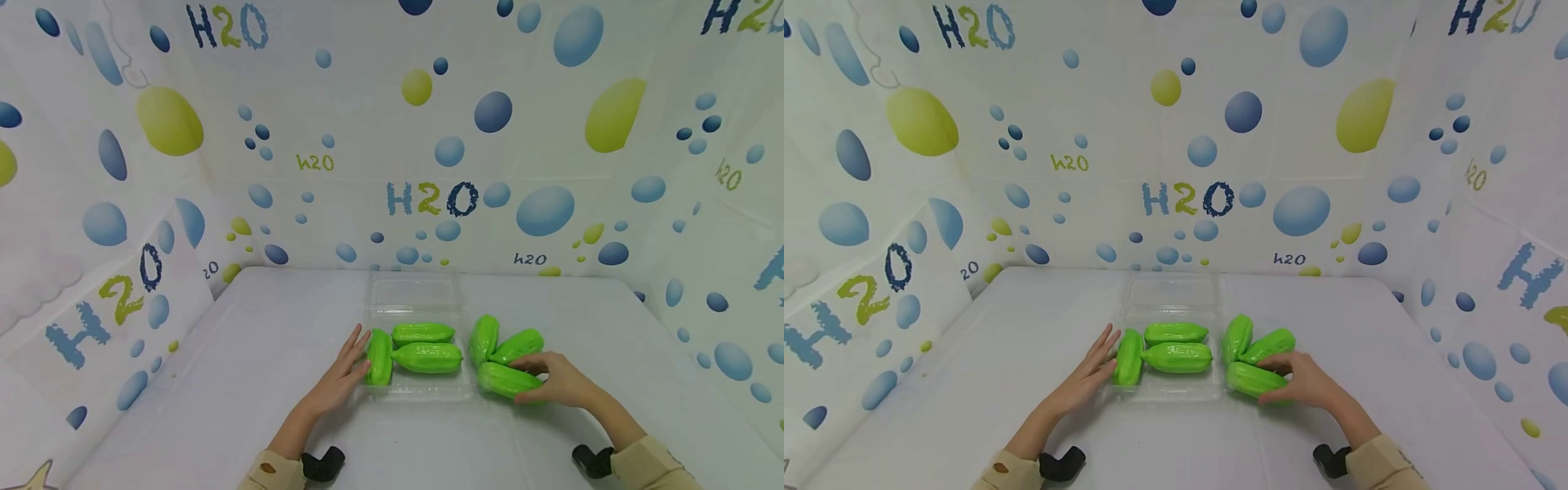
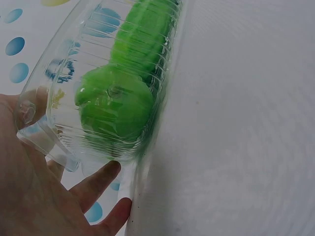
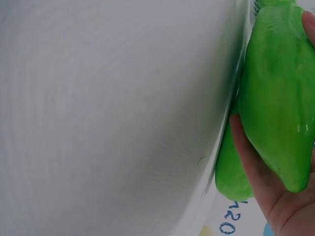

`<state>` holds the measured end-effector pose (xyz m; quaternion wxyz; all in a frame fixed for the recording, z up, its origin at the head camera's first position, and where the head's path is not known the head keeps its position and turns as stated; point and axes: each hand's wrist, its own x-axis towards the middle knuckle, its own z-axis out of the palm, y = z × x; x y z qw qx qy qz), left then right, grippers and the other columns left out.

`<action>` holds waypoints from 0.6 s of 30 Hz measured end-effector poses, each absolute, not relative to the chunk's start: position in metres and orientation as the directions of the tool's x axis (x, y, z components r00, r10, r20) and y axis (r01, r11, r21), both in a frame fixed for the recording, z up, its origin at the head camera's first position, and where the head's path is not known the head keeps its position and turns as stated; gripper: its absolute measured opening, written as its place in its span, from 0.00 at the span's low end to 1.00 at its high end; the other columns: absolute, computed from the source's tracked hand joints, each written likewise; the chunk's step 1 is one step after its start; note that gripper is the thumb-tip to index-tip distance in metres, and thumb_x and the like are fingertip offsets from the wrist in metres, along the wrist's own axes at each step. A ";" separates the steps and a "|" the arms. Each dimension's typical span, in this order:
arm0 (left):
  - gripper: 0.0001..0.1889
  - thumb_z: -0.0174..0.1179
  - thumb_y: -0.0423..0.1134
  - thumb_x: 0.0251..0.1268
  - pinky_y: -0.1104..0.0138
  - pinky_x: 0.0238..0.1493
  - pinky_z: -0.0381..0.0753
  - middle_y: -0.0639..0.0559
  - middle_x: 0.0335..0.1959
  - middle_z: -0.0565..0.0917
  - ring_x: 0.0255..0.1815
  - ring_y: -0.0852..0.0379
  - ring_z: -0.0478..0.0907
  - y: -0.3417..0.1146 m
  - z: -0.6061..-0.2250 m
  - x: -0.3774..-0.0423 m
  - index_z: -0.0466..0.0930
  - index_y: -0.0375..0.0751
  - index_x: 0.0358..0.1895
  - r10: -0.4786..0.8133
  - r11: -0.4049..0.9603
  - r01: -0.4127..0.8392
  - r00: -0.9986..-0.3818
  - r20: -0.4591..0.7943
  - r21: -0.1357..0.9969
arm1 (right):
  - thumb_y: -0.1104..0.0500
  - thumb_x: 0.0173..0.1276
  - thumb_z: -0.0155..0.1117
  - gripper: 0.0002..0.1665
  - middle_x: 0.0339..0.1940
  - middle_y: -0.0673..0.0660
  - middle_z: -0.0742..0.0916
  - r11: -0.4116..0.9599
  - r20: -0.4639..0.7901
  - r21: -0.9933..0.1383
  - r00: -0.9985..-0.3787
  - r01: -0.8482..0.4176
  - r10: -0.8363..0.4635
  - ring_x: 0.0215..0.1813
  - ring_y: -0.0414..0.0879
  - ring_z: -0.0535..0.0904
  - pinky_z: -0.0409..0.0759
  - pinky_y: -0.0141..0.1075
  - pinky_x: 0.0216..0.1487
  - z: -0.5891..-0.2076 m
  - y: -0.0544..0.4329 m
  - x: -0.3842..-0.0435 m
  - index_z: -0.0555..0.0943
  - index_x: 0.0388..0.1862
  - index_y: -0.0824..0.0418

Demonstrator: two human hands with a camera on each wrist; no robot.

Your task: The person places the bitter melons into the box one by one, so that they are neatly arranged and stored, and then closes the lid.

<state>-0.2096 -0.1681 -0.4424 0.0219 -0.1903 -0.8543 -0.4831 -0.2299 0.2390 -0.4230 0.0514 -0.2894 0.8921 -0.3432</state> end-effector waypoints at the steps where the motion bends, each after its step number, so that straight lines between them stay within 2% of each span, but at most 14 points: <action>1: 0.29 0.45 0.41 0.71 0.40 0.62 0.50 0.44 0.73 0.40 0.68 0.39 0.53 -0.169 -0.444 -0.211 0.49 0.41 0.71 0.308 0.458 0.349 -0.925 0.223 0.818 | 0.48 0.46 0.75 0.34 0.46 0.56 0.83 0.599 0.109 -0.642 -0.830 -0.479 -0.547 0.45 0.44 0.78 0.77 0.37 0.46 -0.422 0.239 -0.229 0.79 0.50 0.65; 5: 0.29 0.46 0.41 0.71 0.40 0.62 0.48 0.44 0.73 0.40 0.70 0.40 0.47 -0.171 -0.446 -0.213 0.49 0.42 0.71 0.321 0.432 0.359 -0.918 0.231 0.827 | 0.48 0.47 0.75 0.33 0.45 0.56 0.83 0.609 0.103 -0.651 -0.848 -0.453 -0.520 0.45 0.46 0.78 0.77 0.38 0.44 -0.417 0.241 -0.228 0.79 0.50 0.64; 11: 0.29 0.46 0.41 0.71 0.41 0.63 0.48 0.46 0.74 0.39 0.71 0.42 0.44 -0.172 -0.448 -0.214 0.49 0.42 0.72 0.321 0.452 0.354 -0.921 0.221 0.819 | 0.47 0.47 0.74 0.33 0.45 0.55 0.83 0.633 0.103 -0.640 -0.865 -0.435 -0.491 0.46 0.48 0.78 0.77 0.38 0.45 -0.413 0.244 -0.226 0.79 0.50 0.63; 18: 0.29 0.46 0.39 0.71 0.40 0.63 0.46 0.45 0.73 0.40 0.71 0.42 0.42 -0.171 -0.448 -0.214 0.49 0.41 0.71 0.315 0.450 0.350 -0.923 0.221 0.821 | 0.47 0.48 0.74 0.34 0.46 0.57 0.82 0.632 0.119 -0.634 -0.864 -0.445 -0.489 0.46 0.52 0.78 0.77 0.40 0.45 -0.407 0.248 -0.225 0.79 0.50 0.65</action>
